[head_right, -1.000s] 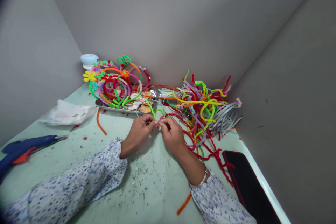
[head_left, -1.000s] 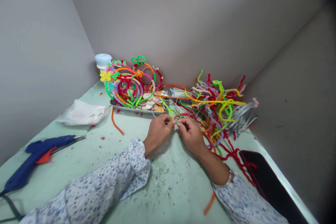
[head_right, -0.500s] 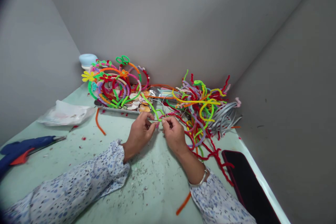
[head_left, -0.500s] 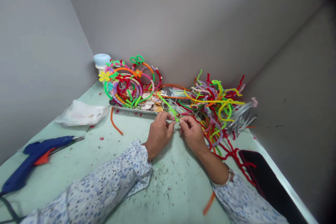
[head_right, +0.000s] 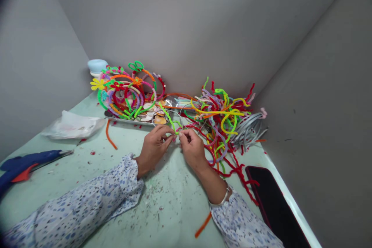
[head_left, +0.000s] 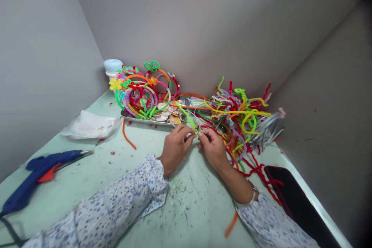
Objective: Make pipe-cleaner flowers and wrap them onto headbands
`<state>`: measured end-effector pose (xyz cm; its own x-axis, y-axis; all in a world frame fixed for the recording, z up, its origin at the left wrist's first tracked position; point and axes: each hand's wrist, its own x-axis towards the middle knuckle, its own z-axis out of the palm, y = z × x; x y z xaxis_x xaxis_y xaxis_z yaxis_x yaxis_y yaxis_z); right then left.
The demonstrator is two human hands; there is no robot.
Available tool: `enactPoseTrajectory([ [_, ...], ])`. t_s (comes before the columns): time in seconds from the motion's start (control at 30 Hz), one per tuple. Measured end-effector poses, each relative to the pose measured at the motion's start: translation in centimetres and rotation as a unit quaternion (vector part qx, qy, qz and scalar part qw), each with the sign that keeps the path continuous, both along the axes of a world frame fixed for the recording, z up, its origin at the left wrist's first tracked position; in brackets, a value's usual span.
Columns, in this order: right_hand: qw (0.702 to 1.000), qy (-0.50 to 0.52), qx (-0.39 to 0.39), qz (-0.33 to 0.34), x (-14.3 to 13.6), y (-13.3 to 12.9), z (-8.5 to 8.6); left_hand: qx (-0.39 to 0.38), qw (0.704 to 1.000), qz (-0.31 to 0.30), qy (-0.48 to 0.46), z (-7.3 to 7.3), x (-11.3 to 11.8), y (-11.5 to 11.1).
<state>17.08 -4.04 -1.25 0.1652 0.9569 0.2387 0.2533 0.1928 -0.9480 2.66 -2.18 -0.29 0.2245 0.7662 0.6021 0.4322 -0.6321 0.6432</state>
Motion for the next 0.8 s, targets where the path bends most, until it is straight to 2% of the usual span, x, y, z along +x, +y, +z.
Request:
enactPoseTrajectory([
  [0.8,1.000,0.002,0.001,0.022,-0.05,-0.22,0.32,0.012,1.000,0.003,-0.006,0.11,-0.13,0.04],
])
